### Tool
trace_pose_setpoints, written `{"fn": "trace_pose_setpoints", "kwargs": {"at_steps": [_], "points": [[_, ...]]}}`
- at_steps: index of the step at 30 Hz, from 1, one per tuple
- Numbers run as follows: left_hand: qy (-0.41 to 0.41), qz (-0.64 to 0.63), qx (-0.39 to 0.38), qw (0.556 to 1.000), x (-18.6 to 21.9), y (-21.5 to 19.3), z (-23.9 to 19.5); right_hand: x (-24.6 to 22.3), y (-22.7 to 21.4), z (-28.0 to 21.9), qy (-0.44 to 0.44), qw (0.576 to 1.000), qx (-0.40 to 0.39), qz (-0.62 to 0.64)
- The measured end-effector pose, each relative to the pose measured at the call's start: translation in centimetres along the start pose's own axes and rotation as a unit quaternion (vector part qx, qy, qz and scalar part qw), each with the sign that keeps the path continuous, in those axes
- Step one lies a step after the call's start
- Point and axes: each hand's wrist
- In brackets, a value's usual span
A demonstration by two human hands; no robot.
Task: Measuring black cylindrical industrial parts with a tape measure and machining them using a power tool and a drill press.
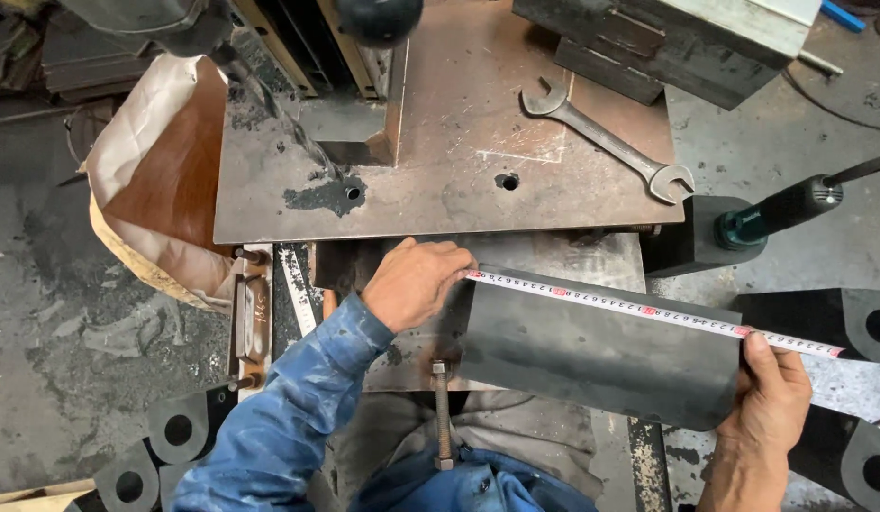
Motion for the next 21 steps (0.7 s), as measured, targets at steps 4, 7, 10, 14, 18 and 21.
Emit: {"fn": "trace_pose_setpoints", "kwargs": {"at_steps": [4,7,10,14,18,21], "points": [[0.006,-0.013,0.013,1.0,-0.1,0.3,-0.1,0.3,-0.3,0.4,-0.005,1.0,0.012,-0.023],[0.022,-0.022,0.026,0.999,-0.2,0.6,-0.2,0.5,-0.3,0.6,-0.01,1.0,0.011,-0.021],[0.009,-0.043,0.039,0.998,-0.1,0.8,-0.3,-0.3,0.4,0.1,-0.011,1.0,0.004,-0.01],[-0.002,-0.031,0.029,0.999,0.2,0.8,-0.3,0.5,-0.2,0.5,-0.015,1.0,-0.006,0.005],[0.001,-0.026,0.047,0.999,0.4,0.8,-0.3,0.2,-0.1,0.7,-0.008,1.0,0.008,-0.01],[0.008,-0.022,0.055,0.998,0.3,0.8,-0.8,2.8,-0.8,1.4,-0.005,1.0,0.014,-0.014]]}}
Point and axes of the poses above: each hand's wrist, its own z-axis towards the middle knuckle, its own y-axis out of the palm, x = y × z, and after that the axes turned 10 degrees about -z, right-handed
